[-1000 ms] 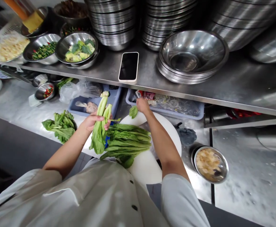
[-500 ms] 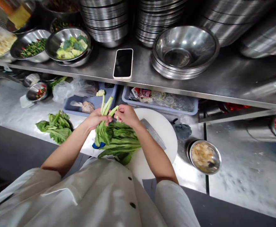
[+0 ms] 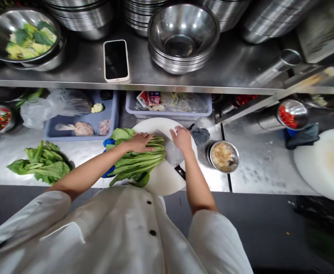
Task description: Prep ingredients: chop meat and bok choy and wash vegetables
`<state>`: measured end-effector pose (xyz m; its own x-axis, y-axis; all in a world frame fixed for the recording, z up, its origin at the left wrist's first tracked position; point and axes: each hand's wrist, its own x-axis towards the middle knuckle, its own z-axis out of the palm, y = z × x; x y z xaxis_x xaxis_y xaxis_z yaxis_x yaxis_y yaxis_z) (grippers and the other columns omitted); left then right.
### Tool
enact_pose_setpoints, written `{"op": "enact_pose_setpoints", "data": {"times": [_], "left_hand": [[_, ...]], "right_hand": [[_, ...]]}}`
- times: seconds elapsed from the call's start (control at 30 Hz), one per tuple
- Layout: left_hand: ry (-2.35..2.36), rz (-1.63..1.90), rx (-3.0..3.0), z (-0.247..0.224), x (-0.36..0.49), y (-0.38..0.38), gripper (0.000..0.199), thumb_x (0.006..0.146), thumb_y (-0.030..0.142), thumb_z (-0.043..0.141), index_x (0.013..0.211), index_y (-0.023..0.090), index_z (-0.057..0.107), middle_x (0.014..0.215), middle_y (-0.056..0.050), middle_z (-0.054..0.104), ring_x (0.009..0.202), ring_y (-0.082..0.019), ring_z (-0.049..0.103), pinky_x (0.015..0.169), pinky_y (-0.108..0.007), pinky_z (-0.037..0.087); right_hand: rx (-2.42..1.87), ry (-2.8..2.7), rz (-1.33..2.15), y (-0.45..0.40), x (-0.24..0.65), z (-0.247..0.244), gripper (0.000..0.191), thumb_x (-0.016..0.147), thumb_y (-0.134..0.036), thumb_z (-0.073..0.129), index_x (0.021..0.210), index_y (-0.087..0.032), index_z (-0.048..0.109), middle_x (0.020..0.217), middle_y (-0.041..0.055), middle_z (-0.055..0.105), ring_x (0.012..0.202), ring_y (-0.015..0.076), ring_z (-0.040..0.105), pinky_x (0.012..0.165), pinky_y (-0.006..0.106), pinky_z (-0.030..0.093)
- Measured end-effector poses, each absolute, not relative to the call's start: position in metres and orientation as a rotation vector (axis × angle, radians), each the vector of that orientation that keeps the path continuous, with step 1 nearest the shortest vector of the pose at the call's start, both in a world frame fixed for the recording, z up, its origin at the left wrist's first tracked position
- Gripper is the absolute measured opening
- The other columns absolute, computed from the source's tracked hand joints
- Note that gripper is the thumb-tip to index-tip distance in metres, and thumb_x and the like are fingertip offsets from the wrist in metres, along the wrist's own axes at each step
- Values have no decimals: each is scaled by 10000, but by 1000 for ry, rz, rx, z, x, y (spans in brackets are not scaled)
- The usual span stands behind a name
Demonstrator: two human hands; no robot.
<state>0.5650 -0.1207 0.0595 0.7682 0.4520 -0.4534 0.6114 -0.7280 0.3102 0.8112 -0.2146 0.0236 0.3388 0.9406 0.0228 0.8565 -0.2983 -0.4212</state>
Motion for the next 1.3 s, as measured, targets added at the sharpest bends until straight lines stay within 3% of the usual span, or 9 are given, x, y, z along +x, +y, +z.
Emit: {"op": "enact_pose_setpoints", "data": {"times": [0.07, 0.23, 0.37, 0.5, 0.7, 0.87, 0.93, 1.03, 1.3], "left_hand": [[809, -524, 2545, 48, 568, -143, 1013, 944, 761, 512, 1710, 147, 262, 1715, -260, 344, 1560, -448, 372, 1269, -589, 267], [939, -564, 2656, 27, 560, -198, 1336, 767, 826, 708, 1742, 125, 122, 1784, -283, 74, 1612, -551, 152, 1276, -695, 133], [1024, -485, 2819, 9, 563, -219, 1250, 808, 664, 768, 1738, 117, 136, 1767, -302, 145, 1585, -542, 224, 1254, -686, 165], [890, -419, 2900, 6, 567, -193, 1117, 865, 587, 731, 1721, 96, 209, 1714, -306, 304, 1497, -486, 381, 1220, -615, 260], [400, -465, 2947, 23, 586, -128, 1114, 837, 550, 771, 1719, 141, 227, 1659, -245, 423, 1468, -409, 437, 1238, -520, 261], [612, -576, 2878, 26, 593, -146, 1277, 793, 718, 740, 1743, 146, 106, 1786, -257, 128, 1601, -494, 222, 1273, -613, 177], [730, -589, 2862, 23, 591, -162, 1335, 764, 718, 761, 1745, 139, 65, 1798, -247, 54, 1615, -531, 143, 1271, -652, 162], [854, -534, 2869, 17, 589, -177, 1296, 769, 627, 793, 1745, 143, 91, 1791, -252, 102, 1610, -535, 156, 1262, -691, 154], [930, -341, 2822, 11, 601, -172, 1188, 767, 529, 805, 1696, 63, 229, 1652, -310, 377, 1517, -480, 339, 1257, -638, 200]], "right_hand": [[-2403, -1650, 321, -289, 786, 2, 406, 1043, -458, 562, 1154, -99, 718, 997, 184, 664, 884, 297, 635, 819, 416, 509], [-2705, -1703, 182, -389, 741, -35, 613, 1050, -469, 578, 1581, -168, 522, 1137, 230, 614, 1009, 379, 568, 780, 462, 492], [-2755, -1789, 184, -406, 771, -36, 561, 1082, -411, 503, 1603, -204, 487, 1122, 215, 592, 1022, 339, 582, 820, 428, 518], [-2799, -1672, 287, -443, 813, -17, 525, 1097, -373, 416, 1587, -201, 491, 1171, 214, 606, 867, 272, 654, 756, 371, 531], [-2258, -989, 734, -451, 760, 6, 554, 1086, -458, 338, 1510, -136, 492, 737, 33, 642, 573, 207, 622, 594, 290, 520], [-2069, -966, 670, -413, 686, -5, 555, 970, -370, 490, 1459, -117, 562, 930, 108, 731, 830, 241, 705, 776, 318, 561], [-2013, -970, 761, -410, 677, -6, 529, 978, -379, 482, 1431, -124, 581, 871, 81, 713, 756, 223, 678, 730, 302, 545], [-1978, -957, 829, -415, 679, -3, 485, 1000, -383, 452, 1395, -136, 587, 759, 30, 658, 645, 196, 616, 658, 279, 512], [-2029, -1111, 765, -404, 681, 8, 473, 989, -339, 446, 1398, -134, 566, 844, 77, 707, 777, 236, 682, 716, 294, 518]]}}
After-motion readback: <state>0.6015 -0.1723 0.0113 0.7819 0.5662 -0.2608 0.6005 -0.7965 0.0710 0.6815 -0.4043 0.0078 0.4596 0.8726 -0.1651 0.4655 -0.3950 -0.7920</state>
